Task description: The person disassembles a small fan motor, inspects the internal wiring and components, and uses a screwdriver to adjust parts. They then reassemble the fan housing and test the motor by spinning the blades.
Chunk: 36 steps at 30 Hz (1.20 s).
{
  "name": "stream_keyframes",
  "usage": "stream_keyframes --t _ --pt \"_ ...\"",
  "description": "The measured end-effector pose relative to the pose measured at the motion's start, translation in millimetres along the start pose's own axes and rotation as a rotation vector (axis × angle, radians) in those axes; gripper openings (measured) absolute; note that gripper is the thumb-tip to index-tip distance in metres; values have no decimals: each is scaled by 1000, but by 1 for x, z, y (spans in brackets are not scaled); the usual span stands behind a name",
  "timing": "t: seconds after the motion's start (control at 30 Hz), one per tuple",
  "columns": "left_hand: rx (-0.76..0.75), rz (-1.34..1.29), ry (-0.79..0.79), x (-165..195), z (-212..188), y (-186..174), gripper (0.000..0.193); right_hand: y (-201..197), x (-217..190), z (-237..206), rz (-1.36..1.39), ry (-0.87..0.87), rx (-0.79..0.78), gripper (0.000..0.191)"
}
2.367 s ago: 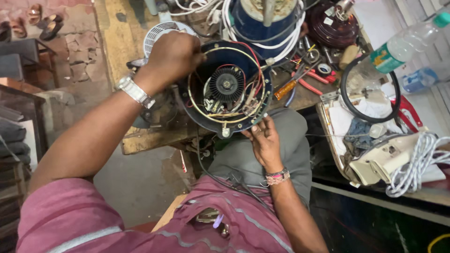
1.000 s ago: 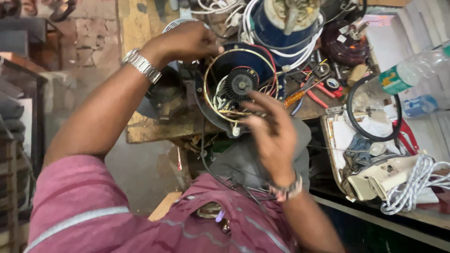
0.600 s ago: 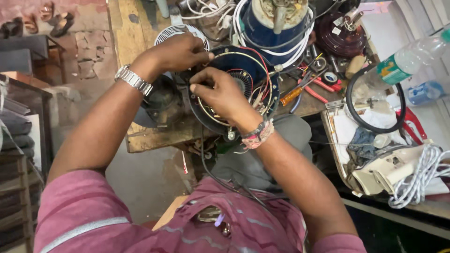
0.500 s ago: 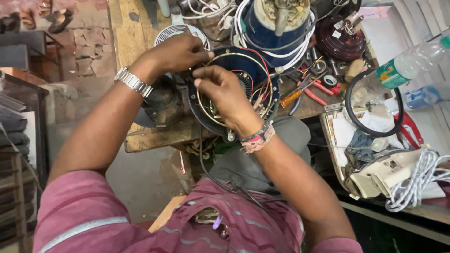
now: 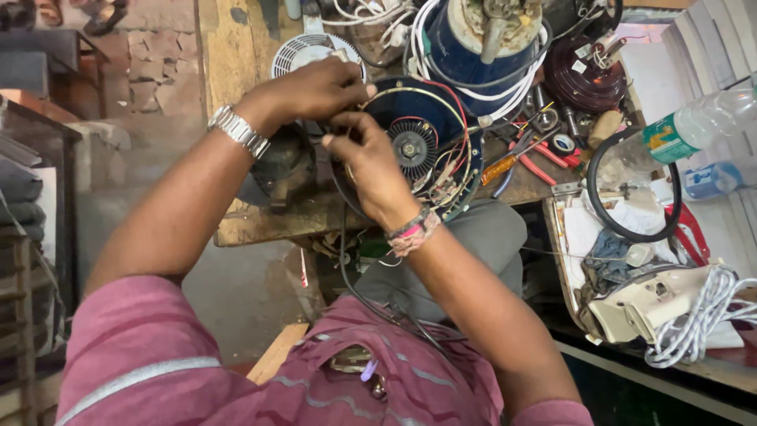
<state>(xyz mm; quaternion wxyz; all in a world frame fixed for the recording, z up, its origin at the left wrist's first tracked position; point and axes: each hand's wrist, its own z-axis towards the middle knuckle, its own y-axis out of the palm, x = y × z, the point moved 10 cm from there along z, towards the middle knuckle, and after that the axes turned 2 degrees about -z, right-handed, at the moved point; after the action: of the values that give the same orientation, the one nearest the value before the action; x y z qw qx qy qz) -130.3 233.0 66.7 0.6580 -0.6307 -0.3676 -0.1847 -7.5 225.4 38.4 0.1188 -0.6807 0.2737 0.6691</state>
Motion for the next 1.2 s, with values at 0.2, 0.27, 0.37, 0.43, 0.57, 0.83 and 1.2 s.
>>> stream_keyframes --t 0.2,0.27,0.37,0.43,0.57,0.83,1.2 --pt "301 -92 189 10 -40 -31 35 10 0 -7 -189 -12 -101 43" --pt "378 -5 186 12 -55 -33 32 7 -11 -10 -353 -136 -82 40" --pt "368 82 186 20 -73 -23 23 2 -10 -13 -345 -181 -103 30" --pt "428 115 224 30 -84 -25 23 -4 -2 -12 -244 -138 -106 24" --pt "389 49 115 28 -79 -21 25 -17 20 -7 -11 -5 -72 25" --pt "506 201 169 32 -78 -22 22 -15 15 -9 41 19 -73 32" --pt "519 52 384 78 -134 -65 18 -24 -63 -69 -373 -72 -226 33"
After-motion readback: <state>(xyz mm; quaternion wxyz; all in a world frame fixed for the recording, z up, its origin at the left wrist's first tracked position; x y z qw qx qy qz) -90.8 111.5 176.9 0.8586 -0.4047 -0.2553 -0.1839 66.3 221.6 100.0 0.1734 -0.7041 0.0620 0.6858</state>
